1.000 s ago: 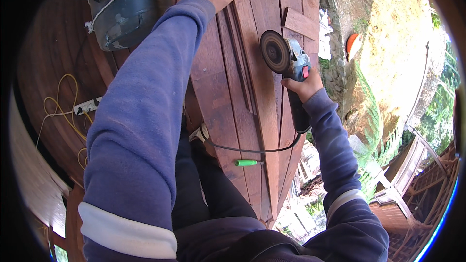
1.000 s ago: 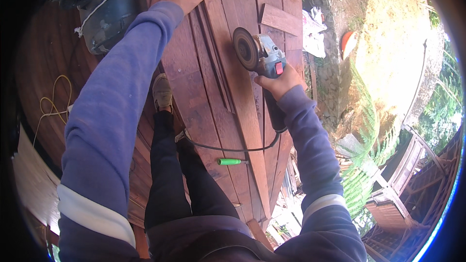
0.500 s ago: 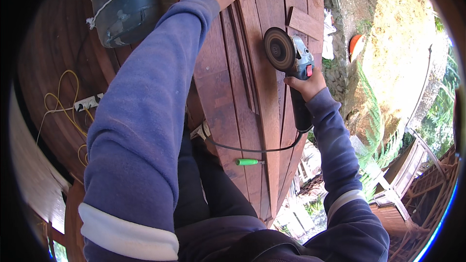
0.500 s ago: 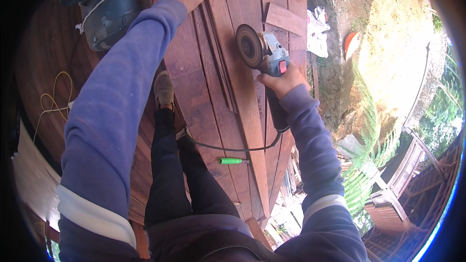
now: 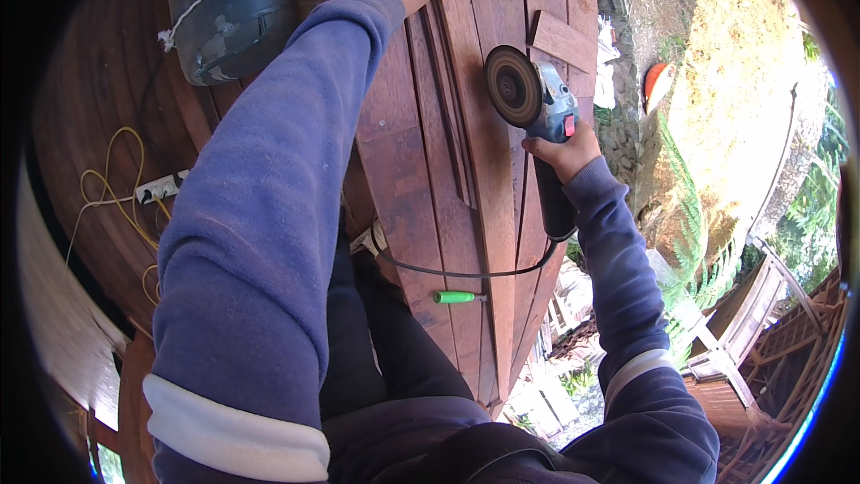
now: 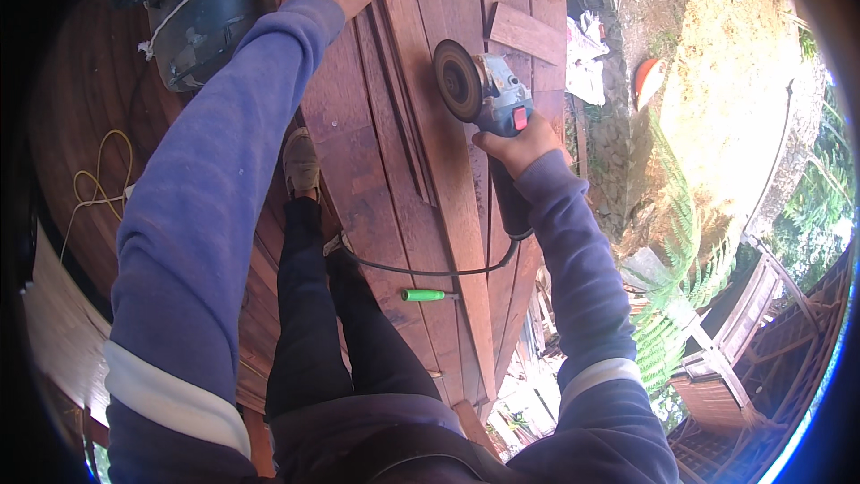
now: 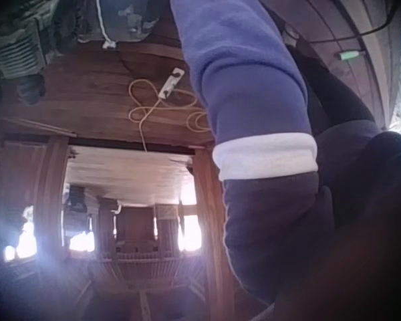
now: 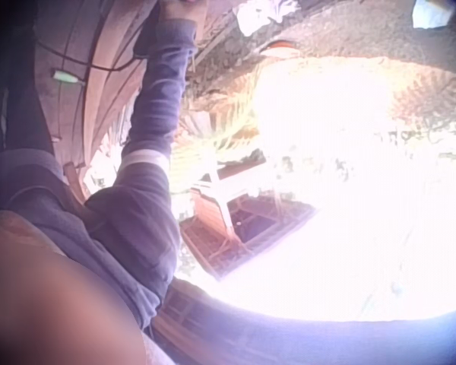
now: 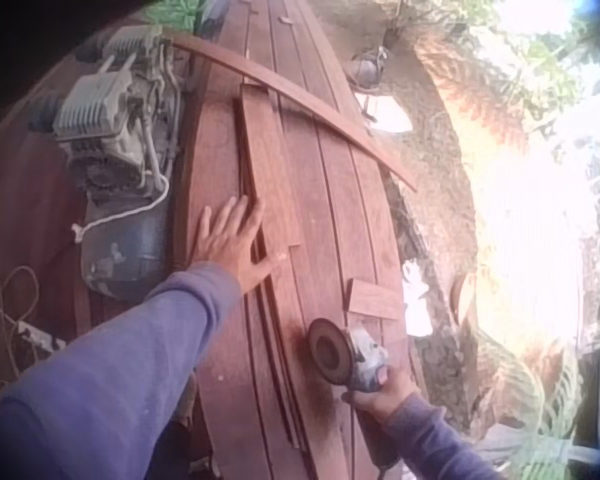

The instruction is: The person uses an angle grinder to cut a thin strip from a wooden plank on a deck. They then use a small axe to split the cut strip into smaller pieces.

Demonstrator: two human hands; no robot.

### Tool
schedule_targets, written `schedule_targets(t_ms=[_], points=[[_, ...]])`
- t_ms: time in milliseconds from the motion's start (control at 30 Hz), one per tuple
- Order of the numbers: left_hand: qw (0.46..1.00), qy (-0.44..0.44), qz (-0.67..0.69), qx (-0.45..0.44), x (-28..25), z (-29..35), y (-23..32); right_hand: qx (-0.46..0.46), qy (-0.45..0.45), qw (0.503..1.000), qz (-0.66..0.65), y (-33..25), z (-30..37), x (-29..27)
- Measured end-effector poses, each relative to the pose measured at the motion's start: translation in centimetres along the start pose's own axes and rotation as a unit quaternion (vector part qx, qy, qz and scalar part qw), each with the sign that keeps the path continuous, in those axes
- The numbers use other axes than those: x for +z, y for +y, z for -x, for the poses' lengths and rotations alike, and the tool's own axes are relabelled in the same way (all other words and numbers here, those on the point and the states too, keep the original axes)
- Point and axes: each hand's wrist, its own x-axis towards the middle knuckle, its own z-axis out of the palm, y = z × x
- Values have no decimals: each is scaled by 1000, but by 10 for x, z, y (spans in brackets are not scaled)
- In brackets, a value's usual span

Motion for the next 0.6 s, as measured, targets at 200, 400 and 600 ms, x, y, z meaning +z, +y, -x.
schedule_targets(t_ms=[200,400,600], points=[[1000,-2,0,-3,-2,0,1,6,5,1000,-15,-6,2,0],[1000,-3,2,-4,-3,-1,1,11,-5,1000,-26,-11,2,0],[1000,-3,3,0,-4,1,1,20,7,1000,-21,-11,0,1]])
